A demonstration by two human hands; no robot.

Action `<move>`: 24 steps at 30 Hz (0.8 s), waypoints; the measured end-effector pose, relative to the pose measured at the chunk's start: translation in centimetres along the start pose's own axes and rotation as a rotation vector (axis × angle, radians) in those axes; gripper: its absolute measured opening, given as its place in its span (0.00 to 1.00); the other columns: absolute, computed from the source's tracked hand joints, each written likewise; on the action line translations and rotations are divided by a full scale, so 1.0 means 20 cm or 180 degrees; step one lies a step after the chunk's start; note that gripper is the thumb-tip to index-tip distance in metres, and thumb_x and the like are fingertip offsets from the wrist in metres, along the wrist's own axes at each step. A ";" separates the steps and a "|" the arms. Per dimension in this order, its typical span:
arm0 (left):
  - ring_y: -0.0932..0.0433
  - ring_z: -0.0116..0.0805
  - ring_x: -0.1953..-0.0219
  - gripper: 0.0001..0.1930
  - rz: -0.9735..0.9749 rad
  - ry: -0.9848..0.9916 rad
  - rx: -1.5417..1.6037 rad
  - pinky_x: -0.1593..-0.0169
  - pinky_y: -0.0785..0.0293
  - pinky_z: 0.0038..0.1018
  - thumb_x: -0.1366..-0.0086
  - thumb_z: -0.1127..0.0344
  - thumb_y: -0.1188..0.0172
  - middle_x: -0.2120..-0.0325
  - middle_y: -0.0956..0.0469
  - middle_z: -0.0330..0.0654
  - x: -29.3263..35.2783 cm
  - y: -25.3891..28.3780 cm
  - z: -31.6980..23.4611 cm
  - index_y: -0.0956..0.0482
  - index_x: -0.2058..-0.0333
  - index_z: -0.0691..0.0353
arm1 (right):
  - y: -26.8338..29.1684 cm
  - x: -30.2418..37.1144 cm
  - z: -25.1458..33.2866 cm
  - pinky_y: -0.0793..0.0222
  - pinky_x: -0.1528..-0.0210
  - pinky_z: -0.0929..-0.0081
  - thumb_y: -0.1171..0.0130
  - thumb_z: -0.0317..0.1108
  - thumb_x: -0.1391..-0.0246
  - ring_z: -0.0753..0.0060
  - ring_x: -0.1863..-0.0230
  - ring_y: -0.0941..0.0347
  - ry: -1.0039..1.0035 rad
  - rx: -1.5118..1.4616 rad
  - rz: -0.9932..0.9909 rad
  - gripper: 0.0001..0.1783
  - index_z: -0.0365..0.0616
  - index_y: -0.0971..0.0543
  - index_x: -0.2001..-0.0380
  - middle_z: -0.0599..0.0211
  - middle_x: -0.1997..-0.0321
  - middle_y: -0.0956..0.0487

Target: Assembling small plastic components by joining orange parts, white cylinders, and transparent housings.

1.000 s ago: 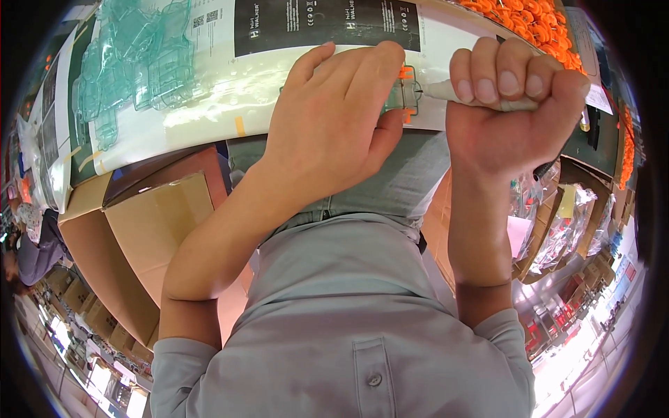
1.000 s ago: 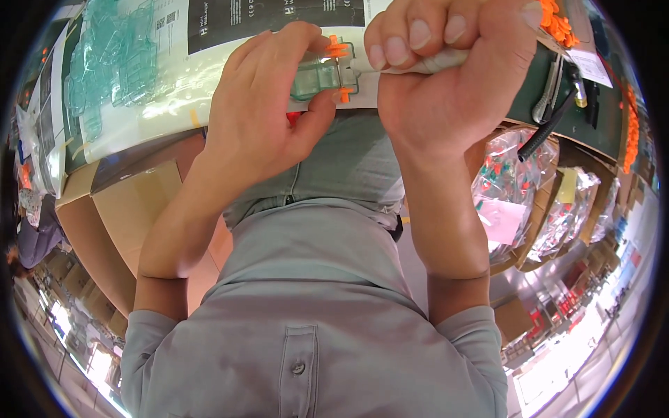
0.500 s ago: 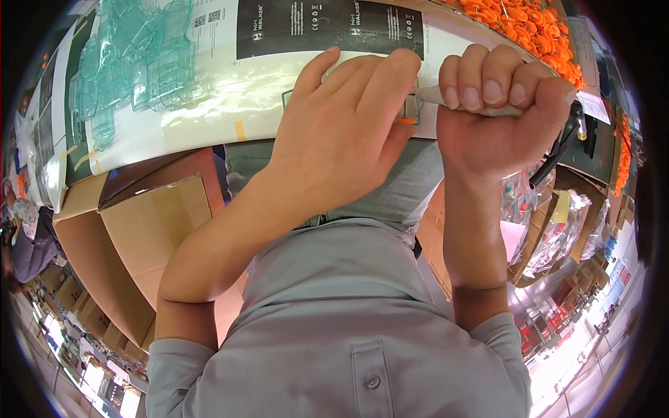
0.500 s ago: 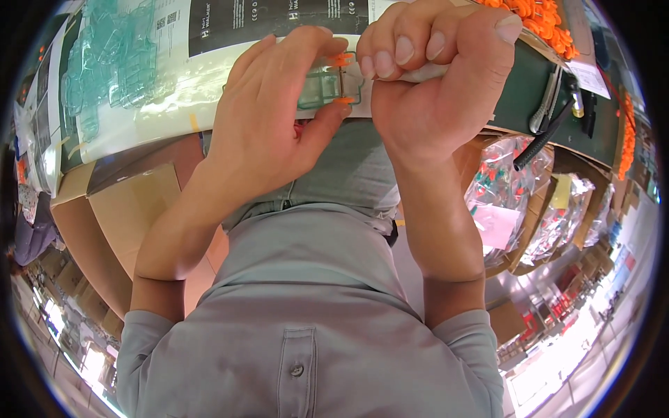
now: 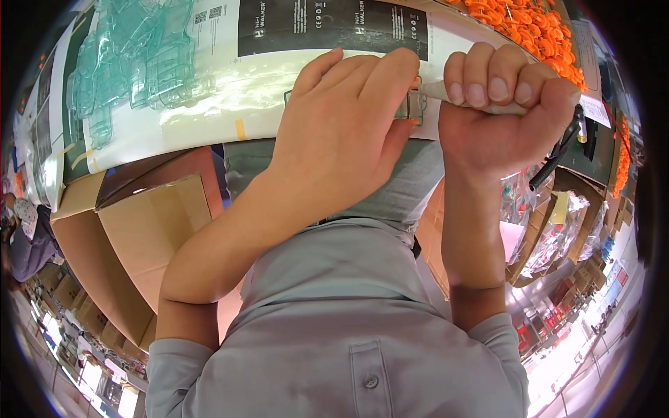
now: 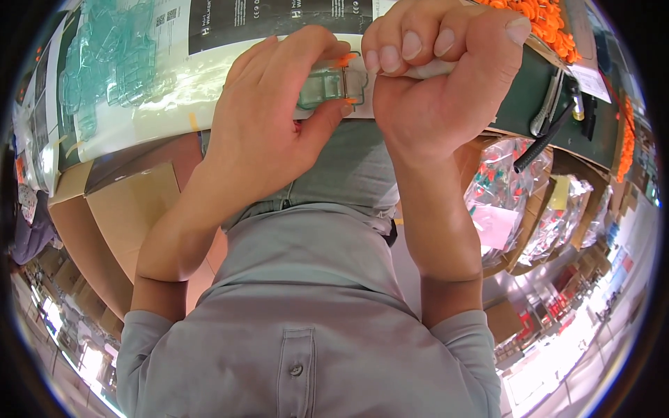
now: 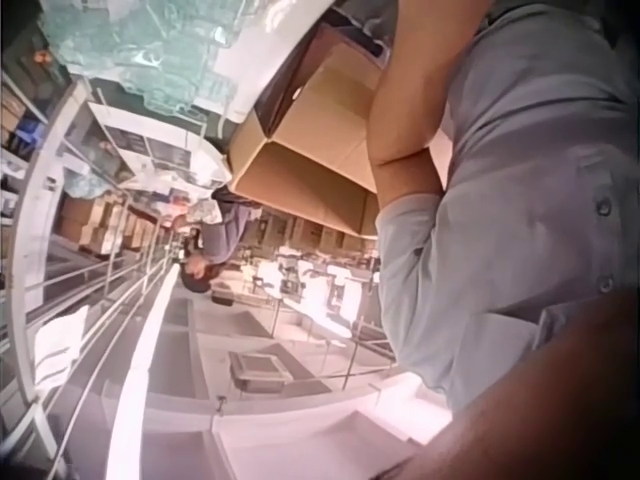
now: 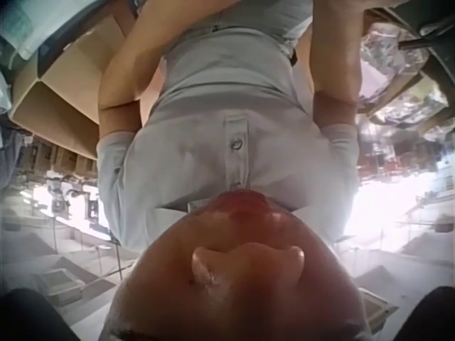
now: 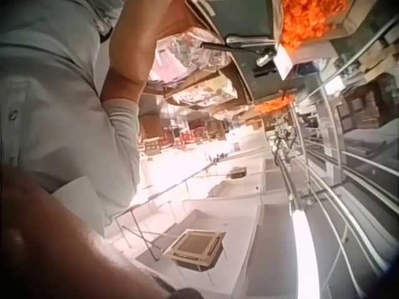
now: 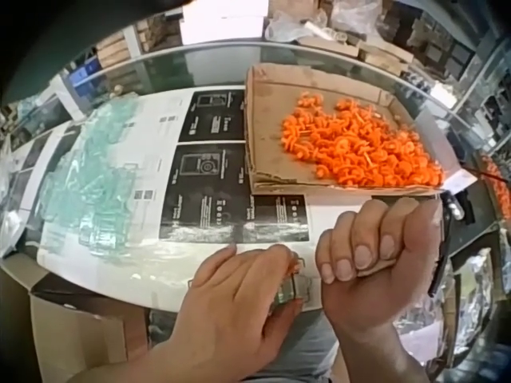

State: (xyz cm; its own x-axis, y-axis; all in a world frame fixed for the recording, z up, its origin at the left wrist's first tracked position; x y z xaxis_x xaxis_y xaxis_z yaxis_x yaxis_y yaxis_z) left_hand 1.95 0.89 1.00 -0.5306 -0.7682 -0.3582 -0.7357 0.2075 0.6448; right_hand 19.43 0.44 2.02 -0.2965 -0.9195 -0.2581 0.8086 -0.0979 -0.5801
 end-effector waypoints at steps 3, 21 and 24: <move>0.21 0.48 0.60 0.26 -0.0103 -0.0021 0.0056 0.50 0.27 0.39 0.48 0.72 0.28 0.59 0.16 0.41 0.00 -0.01 0.02 0.26 0.50 0.60 | -0.02 -0.01 -0.02 0.41 0.77 0.70 0.57 0.50 0.27 0.72 0.80 0.41 0.0010 0.0094 0.0020 0.25 0.53 0.37 0.81 0.71 0.80 0.34; 0.20 0.44 0.60 0.27 -0.0092 -0.0005 0.0102 0.47 0.29 0.37 0.50 0.72 0.27 0.59 0.16 0.37 0.00 0.00 0.03 0.26 0.50 0.59 | -0.10 -0.03 -0.01 0.44 0.78 0.73 0.57 0.54 0.26 0.74 0.80 0.42 -0.0345 0.0525 -0.0126 0.27 0.52 0.38 0.79 0.71 0.79 0.35; 0.20 0.44 0.60 0.28 -0.0120 -0.0020 0.0084 0.46 0.29 0.37 0.50 0.72 0.27 0.59 0.16 0.38 0.00 0.00 0.04 0.26 0.49 0.58 | -0.12 -0.02 -0.03 0.45 0.79 0.75 0.57 0.53 0.26 0.75 0.81 0.43 -0.0308 0.0564 -0.0080 0.27 0.51 0.38 0.79 0.71 0.80 0.36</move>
Point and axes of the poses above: each hand's wrist, its own x-axis away from the middle knuckle, its own y-axis out of the back of the hand, z = x × y, the point moved 2 cm from there along -x, towards the middle knuckle
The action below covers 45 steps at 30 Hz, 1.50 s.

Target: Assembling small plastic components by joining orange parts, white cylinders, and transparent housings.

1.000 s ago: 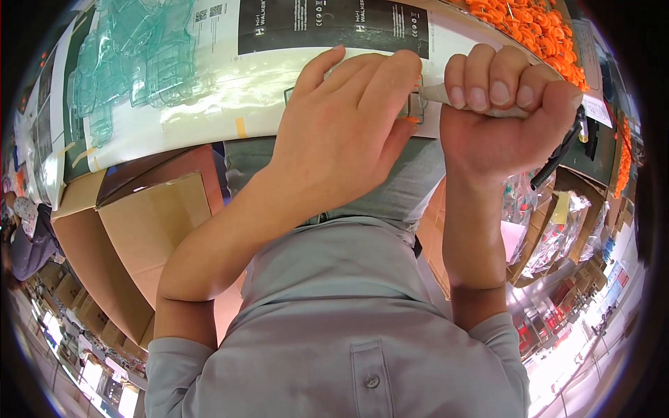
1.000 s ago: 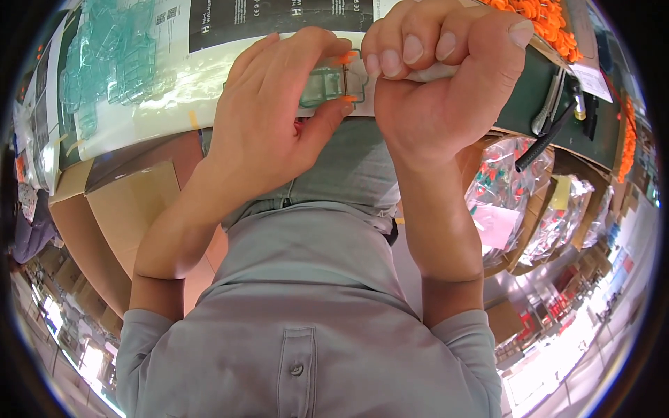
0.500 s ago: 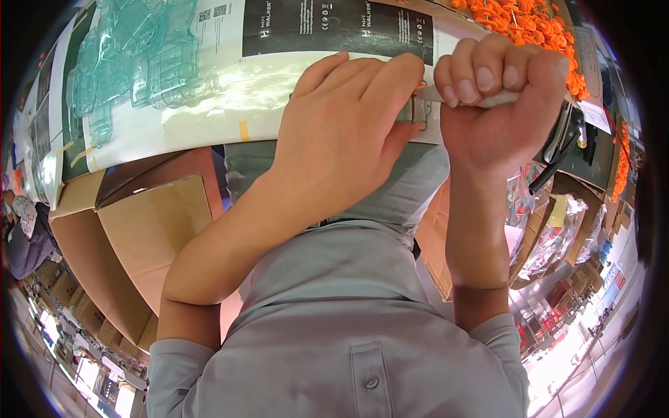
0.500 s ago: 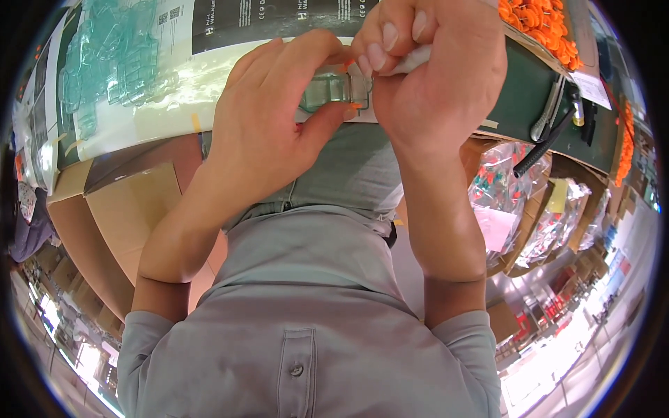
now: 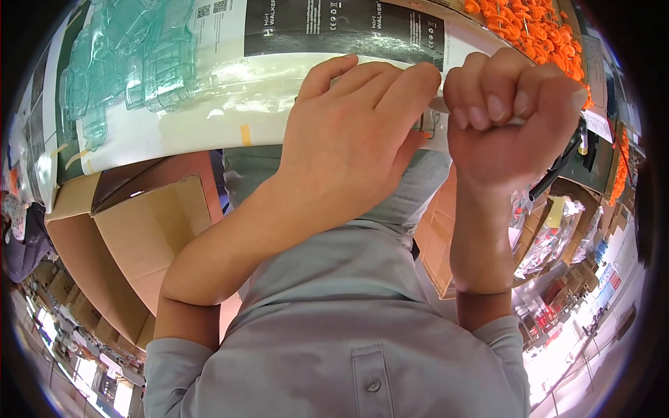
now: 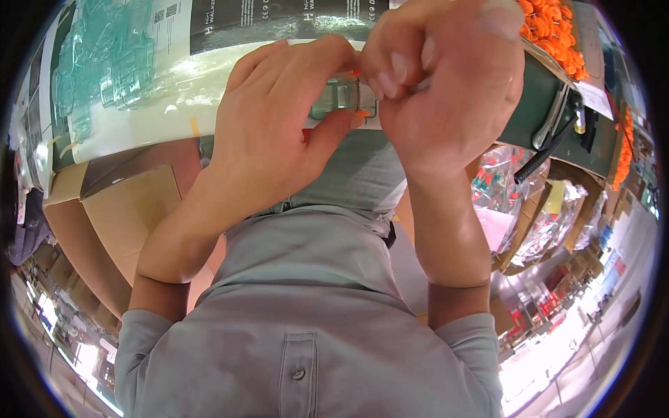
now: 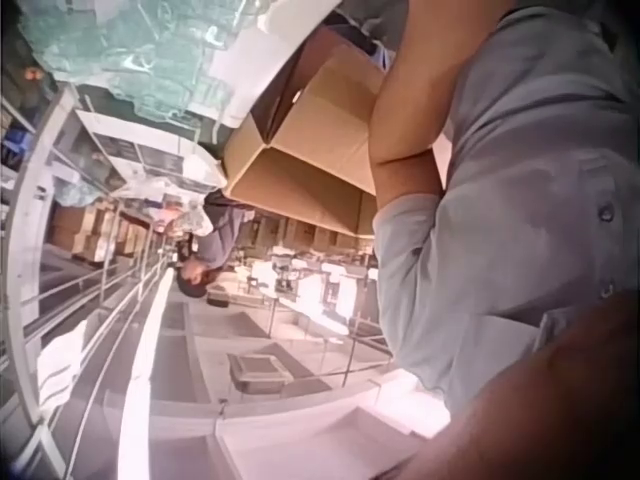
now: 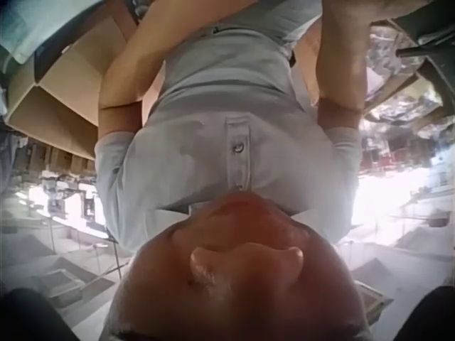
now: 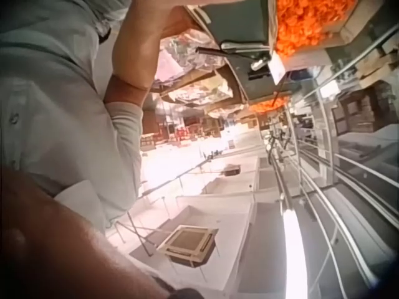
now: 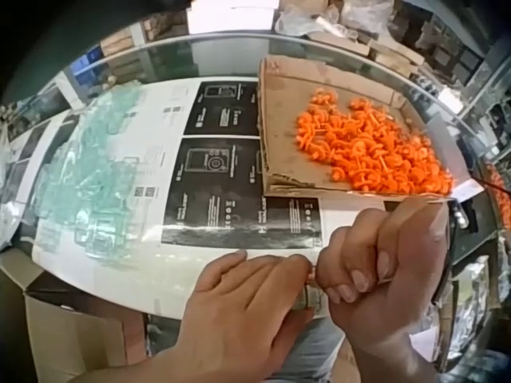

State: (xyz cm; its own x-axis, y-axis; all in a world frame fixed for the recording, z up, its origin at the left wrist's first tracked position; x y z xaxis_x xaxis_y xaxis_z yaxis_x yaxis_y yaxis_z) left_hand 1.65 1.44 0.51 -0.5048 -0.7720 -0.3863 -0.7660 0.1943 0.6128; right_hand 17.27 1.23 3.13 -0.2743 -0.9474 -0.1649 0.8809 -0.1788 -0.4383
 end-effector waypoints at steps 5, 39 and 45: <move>0.19 0.43 0.57 0.29 0.0167 0.0085 -0.0108 0.43 0.29 0.39 0.49 0.71 0.28 0.59 0.16 0.38 -0.01 0.01 -0.03 0.27 0.48 0.59 | -0.04 0.00 -0.04 0.49 0.82 0.76 0.59 0.49 0.25 0.77 0.83 0.46 0.0465 0.0404 0.0259 0.25 0.50 0.39 0.78 0.71 0.82 0.39; 0.18 0.36 0.49 0.26 -0.0175 -0.0468 -0.0624 0.45 0.27 0.35 0.43 0.62 0.29 0.49 0.17 0.35 0.08 -0.02 0.02 0.24 0.47 0.59 | 0.03 0.19 0.00 0.38 0.80 0.71 0.54 0.54 0.26 0.70 0.82 0.38 0.0654 0.0033 0.0578 0.28 0.42 0.38 0.74 0.62 0.81 0.33; 0.19 0.34 0.49 0.24 -0.0197 -0.0449 -0.0573 0.44 0.29 0.36 0.45 0.64 0.28 0.53 0.18 0.36 0.07 -0.02 0.00 0.24 0.50 0.58 | 0.01 0.16 -0.05 0.38 0.78 0.74 0.50 0.43 0.27 0.75 0.81 0.39 0.0776 0.0190 0.0440 0.23 0.40 0.35 0.76 0.61 0.78 0.27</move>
Point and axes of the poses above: each hand's wrist, its own x-axis away from the middle knuckle, its own y-axis out of the back of the hand, z = x × y, the point moved 2 cm from there along -x, towards the middle knuckle
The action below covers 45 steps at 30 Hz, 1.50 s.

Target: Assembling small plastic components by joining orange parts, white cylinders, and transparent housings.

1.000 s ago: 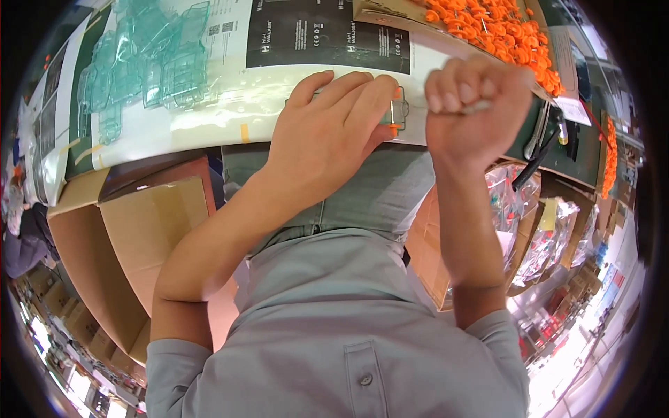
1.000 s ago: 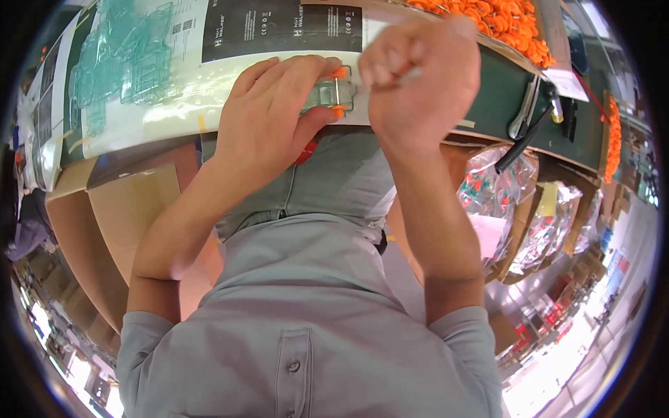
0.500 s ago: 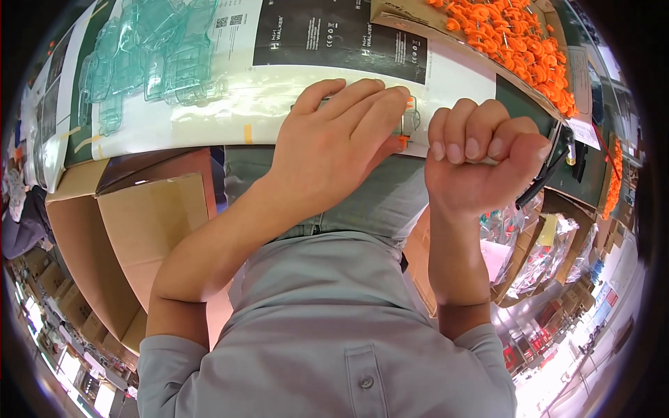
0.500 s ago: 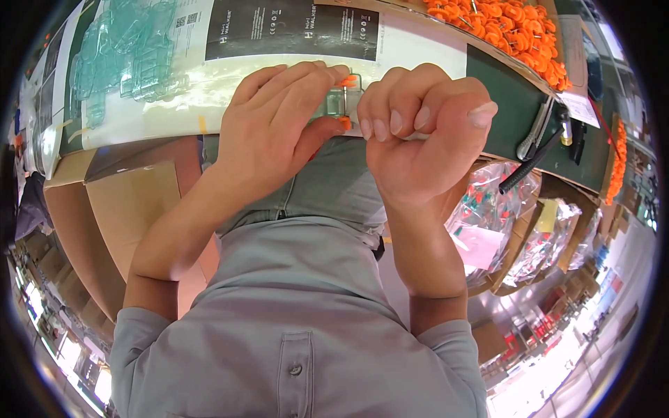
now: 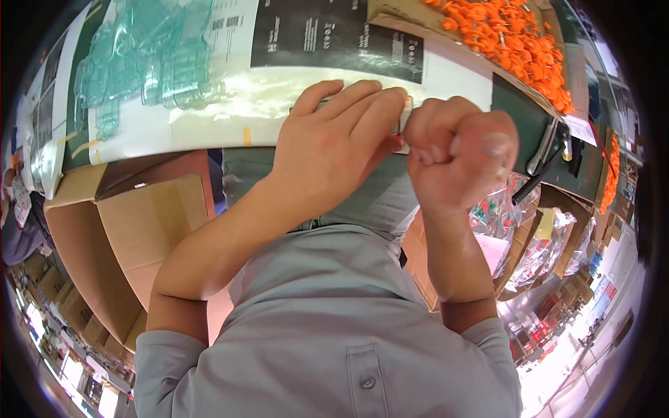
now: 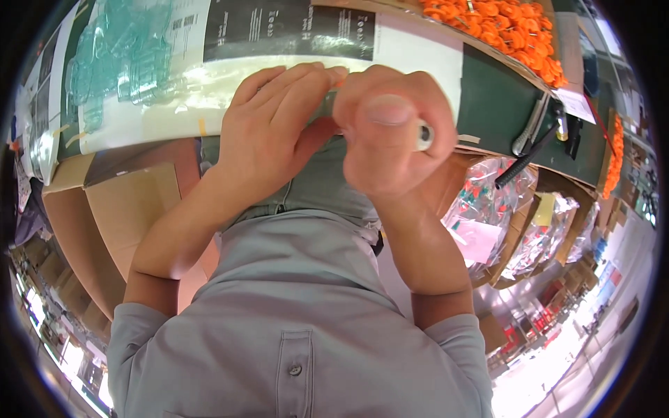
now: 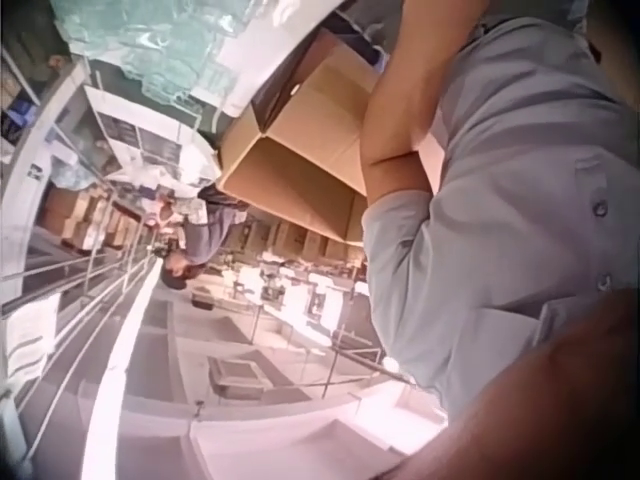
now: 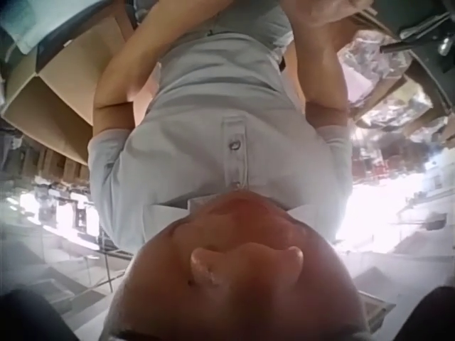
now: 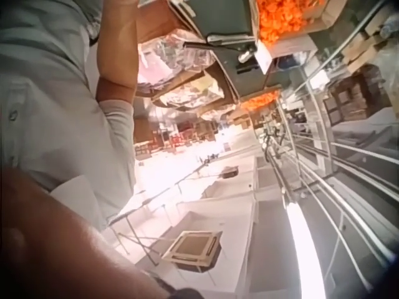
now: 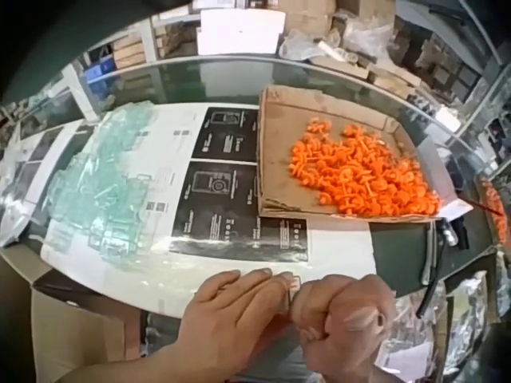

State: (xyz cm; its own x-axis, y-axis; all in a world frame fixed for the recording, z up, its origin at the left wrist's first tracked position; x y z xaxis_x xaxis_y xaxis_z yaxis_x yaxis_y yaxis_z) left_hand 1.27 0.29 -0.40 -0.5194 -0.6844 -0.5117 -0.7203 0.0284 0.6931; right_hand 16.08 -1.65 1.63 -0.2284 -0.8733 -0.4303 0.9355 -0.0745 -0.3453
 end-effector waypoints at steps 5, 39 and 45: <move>0.19 0.37 0.51 0.25 0.0083 0.0002 0.0098 0.44 0.29 0.40 0.45 0.66 0.29 0.56 0.18 0.39 -0.02 0.01 -0.01 0.26 0.49 0.59 | -0.02 -0.04 -0.03 0.42 0.80 0.73 0.49 0.38 0.29 0.77 0.82 0.39 0.0214 0.1238 0.0062 0.17 0.43 0.34 0.74 0.66 0.79 0.32; 0.24 0.42 0.46 0.28 0.0788 0.0506 0.0100 0.43 0.38 0.41 0.41 0.64 0.30 0.49 0.20 0.40 -0.05 0.12 0.00 0.29 0.44 0.60 | 0.17 -0.05 0.19 0.25 0.56 0.75 0.28 0.35 0.45 0.76 0.64 0.22 -0.1453 0.3661 0.1121 0.26 0.47 0.18 0.42 0.61 0.59 0.13; 0.23 0.45 0.47 0.29 0.0950 0.0368 -0.0277 0.44 0.36 0.43 0.41 0.64 0.31 0.50 0.20 0.44 -0.07 0.14 -0.05 0.28 0.43 0.61 | 0.23 -0.01 0.21 0.22 0.53 0.67 0.29 0.40 0.44 0.56 0.53 0.16 -0.1876 0.4056 0.1197 0.23 0.50 0.16 0.45 0.54 0.53 0.14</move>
Point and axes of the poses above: each hand's wrist, its own x-axis away from the middle knuckle, its own y-axis out of the back of the hand, z = x × y, the point moved 2 cm from there along -x, towards the middle knuckle
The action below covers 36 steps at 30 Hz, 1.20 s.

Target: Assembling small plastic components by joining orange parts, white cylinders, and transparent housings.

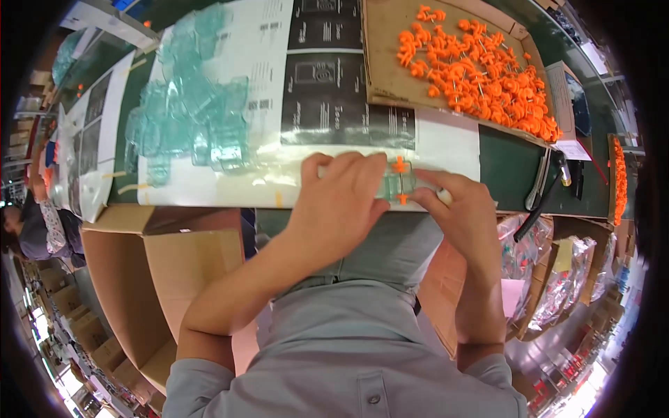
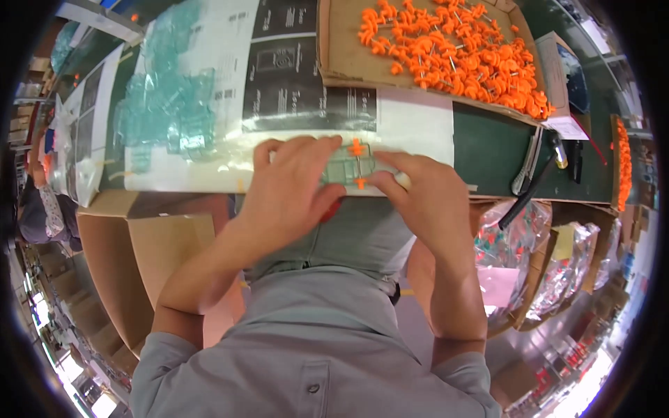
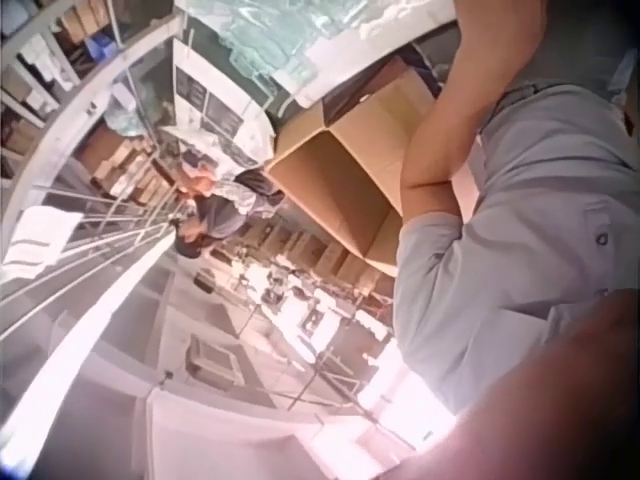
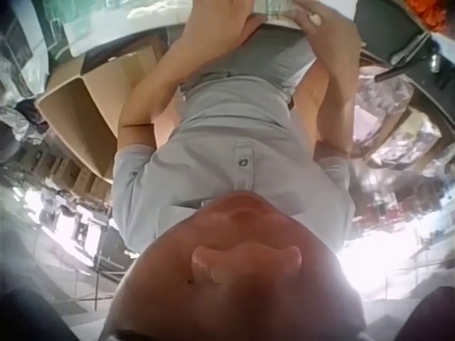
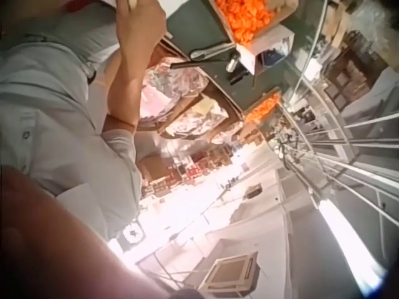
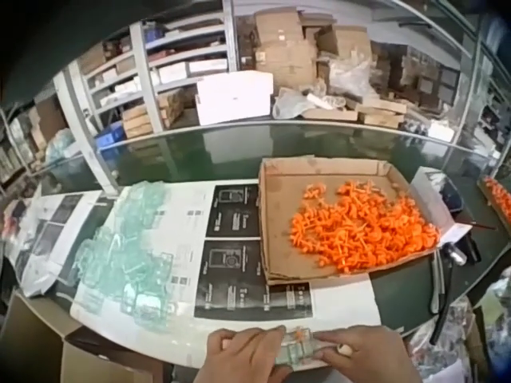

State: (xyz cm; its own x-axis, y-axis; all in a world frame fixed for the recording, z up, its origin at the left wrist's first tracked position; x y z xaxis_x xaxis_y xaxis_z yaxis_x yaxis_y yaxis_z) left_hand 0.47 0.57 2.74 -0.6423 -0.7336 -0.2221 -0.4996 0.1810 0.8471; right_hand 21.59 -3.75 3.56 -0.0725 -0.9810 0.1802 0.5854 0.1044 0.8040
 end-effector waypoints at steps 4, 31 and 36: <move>0.22 0.47 0.49 0.29 -0.0031 -0.0620 -0.0362 0.45 0.33 0.43 0.43 0.64 0.30 0.50 0.20 0.46 -0.07 0.08 -0.01 0.26 0.42 0.61 | 0.02 0.05 -0.01 0.22 0.54 0.66 0.32 0.40 0.43 0.52 0.56 0.16 -0.0200 0.0237 -0.0227 0.18 0.50 0.14 0.50 0.56 0.55 0.14; 0.25 0.56 0.37 0.29 0.0606 0.2633 -0.2331 0.36 0.29 0.52 0.29 0.44 0.51 0.41 0.22 0.54 -0.88 0.76 1.29 0.27 0.38 0.57 | -0.04 0.09 -0.07 0.24 0.68 0.71 0.33 0.32 0.46 0.63 0.70 0.18 0.0513 -0.0096 -0.1190 0.06 0.48 0.14 0.64 0.66 0.69 0.16; 0.20 0.65 0.50 0.24 -0.0511 0.1239 -0.2398 0.45 0.24 0.49 0.32 0.53 0.45 0.54 0.17 0.59 -0.81 0.77 1.25 0.25 0.43 0.61 | -0.07 0.08 -0.06 0.24 0.67 0.71 0.33 0.31 0.46 0.63 0.70 0.18 0.0593 -0.0195 -0.1320 0.05 0.46 0.14 0.65 0.65 0.70 0.16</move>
State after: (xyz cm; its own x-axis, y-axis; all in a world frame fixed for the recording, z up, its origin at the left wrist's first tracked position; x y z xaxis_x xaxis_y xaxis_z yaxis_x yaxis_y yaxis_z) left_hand -11.33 31.70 7.22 -0.2833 -0.9103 -0.3019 0.0398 -0.3257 0.9446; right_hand 21.74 -5.75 2.06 -0.1675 -0.9512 -0.2593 0.5848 -0.3076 0.7506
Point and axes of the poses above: each hand's wrist, its own x-axis away from the middle knuckle, its own y-axis out of the back of the hand, z = x × y, the point moved 2 cm from there along -x, towards the middle knuckle
